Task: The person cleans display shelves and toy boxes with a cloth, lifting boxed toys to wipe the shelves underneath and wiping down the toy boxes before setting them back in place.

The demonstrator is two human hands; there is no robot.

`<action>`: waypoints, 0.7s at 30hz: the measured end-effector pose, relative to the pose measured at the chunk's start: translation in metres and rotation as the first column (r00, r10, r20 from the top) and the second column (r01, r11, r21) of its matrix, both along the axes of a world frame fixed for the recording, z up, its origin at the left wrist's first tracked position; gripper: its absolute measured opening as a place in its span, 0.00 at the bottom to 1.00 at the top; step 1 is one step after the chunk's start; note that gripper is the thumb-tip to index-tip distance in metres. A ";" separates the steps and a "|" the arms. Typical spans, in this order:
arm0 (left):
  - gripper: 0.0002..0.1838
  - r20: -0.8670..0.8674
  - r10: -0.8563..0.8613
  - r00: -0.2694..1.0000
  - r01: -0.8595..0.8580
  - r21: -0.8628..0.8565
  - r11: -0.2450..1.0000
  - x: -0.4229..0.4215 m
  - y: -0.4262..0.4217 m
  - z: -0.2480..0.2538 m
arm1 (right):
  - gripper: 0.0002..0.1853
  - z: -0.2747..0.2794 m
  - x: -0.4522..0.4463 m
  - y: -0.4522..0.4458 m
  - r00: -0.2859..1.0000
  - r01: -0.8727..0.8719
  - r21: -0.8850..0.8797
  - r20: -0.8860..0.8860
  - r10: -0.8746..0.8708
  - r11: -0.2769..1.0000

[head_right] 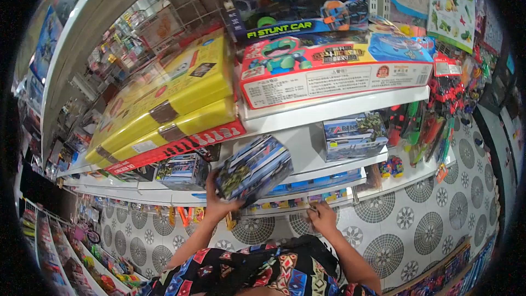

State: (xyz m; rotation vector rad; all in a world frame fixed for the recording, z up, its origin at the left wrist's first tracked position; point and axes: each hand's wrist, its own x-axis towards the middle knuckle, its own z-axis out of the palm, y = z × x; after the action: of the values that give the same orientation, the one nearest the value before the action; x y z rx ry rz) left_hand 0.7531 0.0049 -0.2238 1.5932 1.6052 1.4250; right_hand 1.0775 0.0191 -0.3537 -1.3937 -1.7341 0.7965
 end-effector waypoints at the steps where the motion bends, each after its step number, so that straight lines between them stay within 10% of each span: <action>1: 0.62 -0.059 -0.005 0.998 0.008 0.043 0.999 -0.003 0.015 -0.003 | 0.15 0.001 0.005 -0.009 0.999 0.031 -0.013 -0.007 -0.031 0.999; 13: 0.61 -0.213 -0.108 0.971 0.143 0.154 0.978 -0.072 0.109 -0.069 | 0.17 -0.033 0.066 -0.053 0.977 0.198 -0.134 -0.048 -0.205 0.971; 18: 0.49 0.354 -0.081 0.932 -0.002 0.227 0.974 -0.062 0.100 -0.108 | 0.28 0.019 0.010 0.030 0.976 0.098 -0.178 -0.175 -0.130 0.979; 21: 0.39 0.041 0.074 0.996 -0.077 0.086 0.993 -0.056 0.082 -0.114 | 0.34 0.057 -0.050 0.080 0.975 -0.036 -0.159 -0.220 0.000 0.987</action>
State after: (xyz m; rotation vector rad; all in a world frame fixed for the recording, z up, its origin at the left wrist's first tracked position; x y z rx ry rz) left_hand 0.6974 0.0864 -0.3376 1.5589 1.6172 1.5757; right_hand 1.0272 0.0988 -0.2968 -1.3401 -1.5411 1.0805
